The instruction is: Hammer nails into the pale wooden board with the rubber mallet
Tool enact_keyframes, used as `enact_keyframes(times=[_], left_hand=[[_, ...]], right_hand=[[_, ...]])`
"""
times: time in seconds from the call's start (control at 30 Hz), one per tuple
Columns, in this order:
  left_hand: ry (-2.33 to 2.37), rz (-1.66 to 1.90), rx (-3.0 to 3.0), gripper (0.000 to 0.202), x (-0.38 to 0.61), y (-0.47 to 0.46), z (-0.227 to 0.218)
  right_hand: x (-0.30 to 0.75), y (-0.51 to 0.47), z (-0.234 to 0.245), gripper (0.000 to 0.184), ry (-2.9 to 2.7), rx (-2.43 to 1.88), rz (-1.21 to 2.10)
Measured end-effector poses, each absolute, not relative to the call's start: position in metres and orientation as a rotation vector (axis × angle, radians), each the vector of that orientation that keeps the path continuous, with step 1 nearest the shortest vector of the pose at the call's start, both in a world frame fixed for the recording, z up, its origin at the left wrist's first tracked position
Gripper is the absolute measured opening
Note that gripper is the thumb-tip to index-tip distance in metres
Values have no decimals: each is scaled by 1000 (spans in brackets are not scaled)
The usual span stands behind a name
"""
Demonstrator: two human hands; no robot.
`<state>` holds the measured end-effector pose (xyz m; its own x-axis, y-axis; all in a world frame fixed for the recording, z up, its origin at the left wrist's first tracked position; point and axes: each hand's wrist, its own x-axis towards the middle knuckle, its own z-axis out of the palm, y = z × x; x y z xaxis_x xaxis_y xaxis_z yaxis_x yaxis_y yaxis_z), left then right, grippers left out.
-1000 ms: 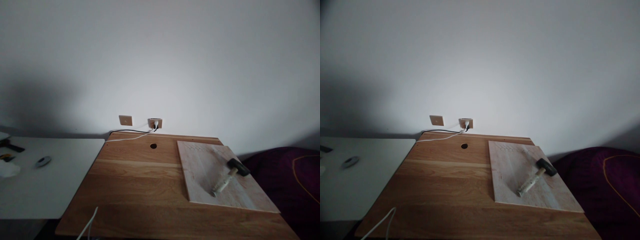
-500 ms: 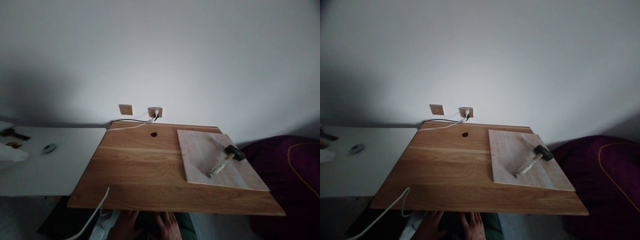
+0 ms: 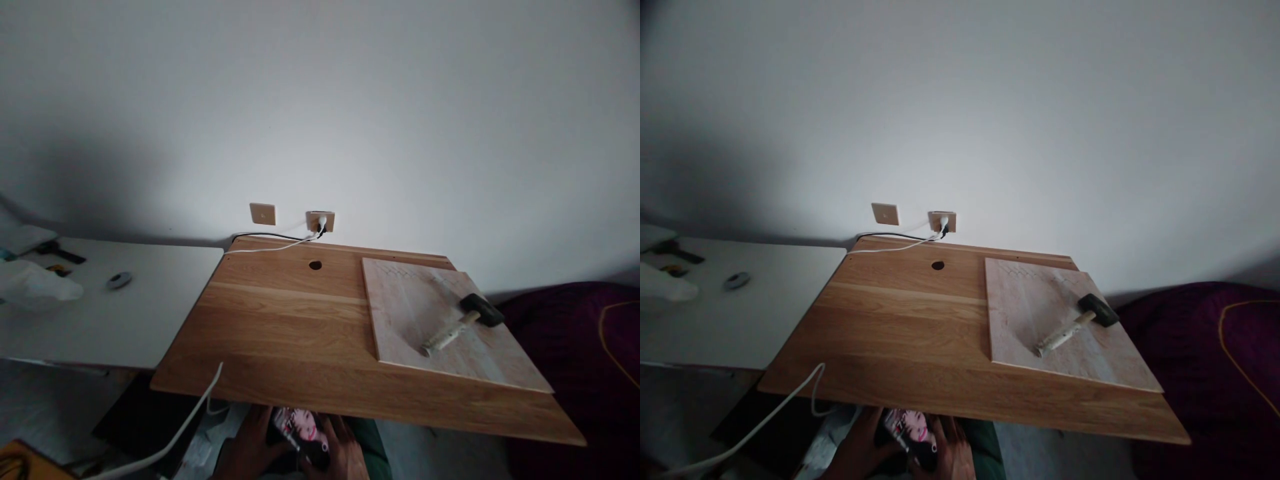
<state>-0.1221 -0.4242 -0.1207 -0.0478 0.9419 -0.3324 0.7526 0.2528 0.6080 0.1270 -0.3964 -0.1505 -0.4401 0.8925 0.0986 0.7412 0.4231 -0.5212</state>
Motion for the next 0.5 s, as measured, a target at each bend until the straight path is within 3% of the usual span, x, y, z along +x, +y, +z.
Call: enact_keyframes(times=[0.3,0.4,0.5], left_hand=[[1889,515,1375,79,-111,-428,-125],[1895,551,1260,73,-106,-425,-114],[1836,566,1191,53,-99,-421,-104]], right_hand=[[122,-394,-141,83,-2267,-1367,712],[117,-390,-140,72,-2235,-1407,593],[112,-386,-133,55,-2160,-1467,444]])
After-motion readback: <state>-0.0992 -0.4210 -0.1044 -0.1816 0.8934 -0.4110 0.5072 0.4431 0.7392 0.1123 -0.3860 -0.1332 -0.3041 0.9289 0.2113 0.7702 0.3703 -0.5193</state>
